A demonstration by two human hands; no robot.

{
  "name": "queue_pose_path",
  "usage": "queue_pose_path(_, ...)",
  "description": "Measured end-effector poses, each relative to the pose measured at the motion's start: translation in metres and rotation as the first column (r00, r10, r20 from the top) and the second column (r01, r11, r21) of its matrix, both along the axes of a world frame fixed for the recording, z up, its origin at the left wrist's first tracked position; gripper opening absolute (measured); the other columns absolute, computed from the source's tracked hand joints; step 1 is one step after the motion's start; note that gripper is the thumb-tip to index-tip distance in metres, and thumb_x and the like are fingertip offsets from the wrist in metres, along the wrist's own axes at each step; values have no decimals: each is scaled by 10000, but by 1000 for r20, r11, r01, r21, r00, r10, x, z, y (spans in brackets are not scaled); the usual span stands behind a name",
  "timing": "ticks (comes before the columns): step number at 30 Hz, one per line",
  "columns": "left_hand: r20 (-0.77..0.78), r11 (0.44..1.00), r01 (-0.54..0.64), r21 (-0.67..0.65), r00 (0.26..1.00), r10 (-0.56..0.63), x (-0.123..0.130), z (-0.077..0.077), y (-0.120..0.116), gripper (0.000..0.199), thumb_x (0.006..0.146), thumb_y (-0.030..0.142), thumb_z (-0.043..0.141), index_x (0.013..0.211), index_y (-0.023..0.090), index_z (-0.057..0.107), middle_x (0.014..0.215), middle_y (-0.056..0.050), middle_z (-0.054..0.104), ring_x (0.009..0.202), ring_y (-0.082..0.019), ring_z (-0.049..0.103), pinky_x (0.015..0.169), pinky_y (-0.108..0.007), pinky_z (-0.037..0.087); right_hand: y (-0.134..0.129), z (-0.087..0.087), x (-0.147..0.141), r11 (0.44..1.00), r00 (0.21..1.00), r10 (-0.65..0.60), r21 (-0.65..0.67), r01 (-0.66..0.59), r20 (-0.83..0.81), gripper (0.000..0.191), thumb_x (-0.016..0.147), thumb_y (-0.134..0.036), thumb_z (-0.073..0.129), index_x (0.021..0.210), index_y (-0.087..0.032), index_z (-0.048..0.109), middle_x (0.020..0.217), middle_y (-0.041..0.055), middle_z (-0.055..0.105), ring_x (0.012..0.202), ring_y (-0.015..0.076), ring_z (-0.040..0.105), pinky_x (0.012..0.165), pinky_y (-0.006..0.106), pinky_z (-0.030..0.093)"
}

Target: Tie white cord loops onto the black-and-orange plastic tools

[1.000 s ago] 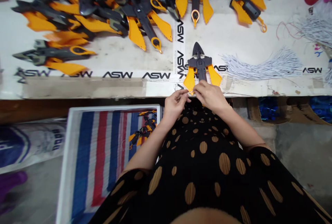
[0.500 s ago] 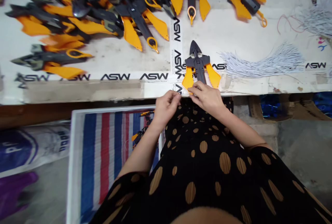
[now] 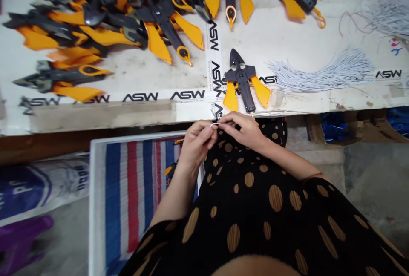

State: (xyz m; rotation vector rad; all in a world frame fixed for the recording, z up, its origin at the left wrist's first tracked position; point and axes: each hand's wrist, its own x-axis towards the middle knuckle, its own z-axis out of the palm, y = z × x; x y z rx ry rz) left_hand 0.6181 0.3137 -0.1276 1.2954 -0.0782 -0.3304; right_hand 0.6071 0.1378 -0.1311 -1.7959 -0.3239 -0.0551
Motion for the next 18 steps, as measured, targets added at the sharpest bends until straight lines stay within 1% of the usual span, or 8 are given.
queue_pose_path(3, 209, 966, -182, 183, 967, 143, 4, -2, -16, 284, 856, 508, 750, 844, 225, 749, 688, 20, 608, 451, -60, 444, 447, -217, 368, 5, -4, -4, 963, 954, -64, 234, 136, -292, 327, 907, -517, 660, 1001, -205, 651, 884, 12, 699, 705, 109, 636, 685, 246, 551)
queue_pose_path(5, 433, 886, -301, 353, 892, 131, 7, -3, -20, 213, 904, 433, 711, 863, 234, 773, 773, -9, 676, 594, -106, 576, 583, -249, 482, 2, -4, -4, 924, 910, -37, 332, 188, -413, 409, 830, -581, 716, 983, -209, 641, 833, -6, 683, 644, 98, 611, 625, 240, 549)
queue_pose_path(7, 614, 790, -376, 484, 789, 0, 11, -6, -17, 156, 924, 365, 692, 891, 247, 789, 845, -32, 729, 756, -152, 664, 723, -281, 527, -4, -2, -3, 904, 878, 15, 381, 192, -478, 460, 773, -609, 755, 963, -205, 646, 806, -14, 675, 620, 90, 591, 589, 231, 540)
queue_pose_path(10, 710, 689, -391, 610, 657, -255, 19, -15, -4, 111, 925, 307, 690, 942, 279, 796, 884, -47, 765, 783, -165, 693, 709, -282, 499, -12, 0, -1, 895, 843, 63, 404, 190, -534, 480, 717, -599, 803, 924, -192, 655, 750, -30, 648, 569, 75, 542, 520, 213, 499)
queue_pose_path(12, 729, 681, -366, 634, 577, -369, 25, -22, 5, 97, 914, 285, 705, 950, 298, 794, 884, -48, 778, 730, -160, 686, 647, -278, 458, -15, 0, 0, 893, 832, 73, 408, 190, -550, 475, 694, -584, 826, 891, -186, 655, 717, -40, 628, 531, 65, 499, 483, 207, 467)
queue_pose_path(14, 751, 708, -340, 619, 519, -407, 29, -27, 11, 99, 904, 271, 718, 958, 312, 791, 891, -44, 785, 705, -156, 682, 617, -273, 431, -16, -1, 0, 889, 831, 87, 420, 184, -549, 466, 698, -581, 823, 869, -182, 653, 712, -39, 623, 514, 60, 473, 472, 208, 448)
queue_pose_path(16, 766, 731, -328, 599, 502, -402, 30, -27, 11, 92, 892, 272, 736, 954, 315, 789, 883, -38, 785, 717, -154, 688, 618, -265, 433, -15, -2, 1, 886, 835, 103, 432, 170, -541, 460, 716, -588, 806, 855, -181, 643, 716, -34, 621, 513, 60, 462, 470, 208, 434)
queue_pose_path(18, 771, 746, -342, 572, 535, -346, 26, -23, 4, 48, 874, 293, 756, 913, 296, 783, 841, -32, 772, 725, -153, 688, 642, -261, 455, -15, -3, 0, 891, 846, 108, 429, 151, -522, 453, 750, -599, 774, 844, -184, 621, 726, -30, 614, 514, 61, 452, 473, 209, 423)
